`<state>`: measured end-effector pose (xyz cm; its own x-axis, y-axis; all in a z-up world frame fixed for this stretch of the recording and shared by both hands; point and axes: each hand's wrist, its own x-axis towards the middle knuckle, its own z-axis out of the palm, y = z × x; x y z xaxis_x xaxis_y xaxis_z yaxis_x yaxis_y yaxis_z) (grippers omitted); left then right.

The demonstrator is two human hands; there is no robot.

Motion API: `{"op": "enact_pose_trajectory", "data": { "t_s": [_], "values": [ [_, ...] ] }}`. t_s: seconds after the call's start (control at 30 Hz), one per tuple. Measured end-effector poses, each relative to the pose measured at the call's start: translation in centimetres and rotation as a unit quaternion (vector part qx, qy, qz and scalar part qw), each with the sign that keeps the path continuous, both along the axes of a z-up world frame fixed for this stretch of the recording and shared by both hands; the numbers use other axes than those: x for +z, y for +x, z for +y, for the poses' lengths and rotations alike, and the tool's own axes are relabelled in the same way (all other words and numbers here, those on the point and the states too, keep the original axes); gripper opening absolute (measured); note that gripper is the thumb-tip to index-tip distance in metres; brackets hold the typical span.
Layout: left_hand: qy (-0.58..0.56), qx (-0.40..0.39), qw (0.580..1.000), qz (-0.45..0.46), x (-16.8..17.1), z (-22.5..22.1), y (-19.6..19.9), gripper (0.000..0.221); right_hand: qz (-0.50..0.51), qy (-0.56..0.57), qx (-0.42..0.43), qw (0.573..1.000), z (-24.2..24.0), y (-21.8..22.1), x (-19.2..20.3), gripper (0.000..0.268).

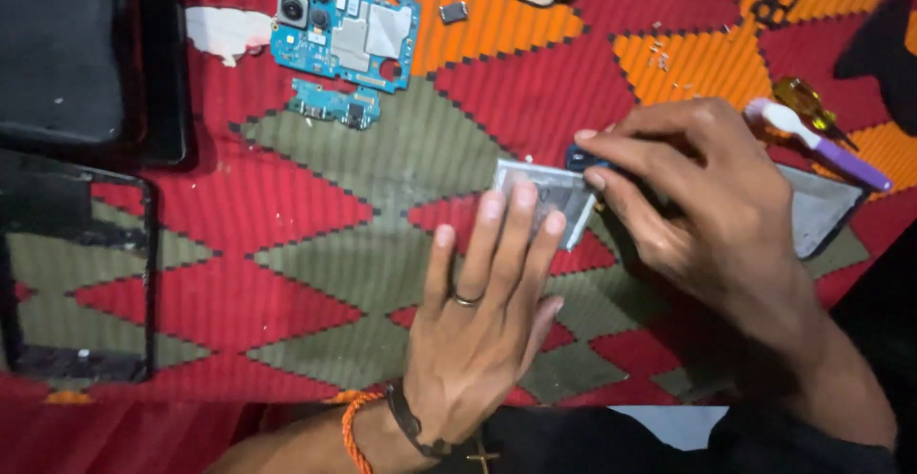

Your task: Removing a battery from a mobile phone by prying it away from the adhesive foam and peeling off tape.

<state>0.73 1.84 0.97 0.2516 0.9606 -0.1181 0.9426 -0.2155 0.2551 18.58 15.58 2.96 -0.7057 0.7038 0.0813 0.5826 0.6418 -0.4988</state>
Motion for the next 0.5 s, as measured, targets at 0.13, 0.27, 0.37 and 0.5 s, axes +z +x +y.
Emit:
{"op": "enact_pose_trajectory", "data": {
  "t_s": [0.13, 0.27, 0.37, 0.5],
  "values": [
    [-0.007, 0.002, 0.997, -0.071, -0.6, 0.0, -0.2, 0.073, -0.051, -0.048, 0.033, 0.997, 0.7, -0.9, 1.0, 0.019],
    [-0.019, -0.034, 0.999, -0.023, -1.5, -0.7, 0.0, 0.073, -0.072, -0.051, 0.036, 0.995, 0.5, -0.7, 1.0, 0.014],
    [-0.013, -0.039, 0.999, -0.034, -1.7, -0.8, 0.0, 0.067, -0.039, -0.066, 0.03, 0.997, 0.3, -1.1, 1.0, 0.016],
    [-0.017, -0.037, 0.997, -0.059, -1.9, -0.8, 0.0, 0.068, -0.047, -0.083, 0.008, 0.995, 0.3, -0.8, 0.1, 0.016]
  ]
}}
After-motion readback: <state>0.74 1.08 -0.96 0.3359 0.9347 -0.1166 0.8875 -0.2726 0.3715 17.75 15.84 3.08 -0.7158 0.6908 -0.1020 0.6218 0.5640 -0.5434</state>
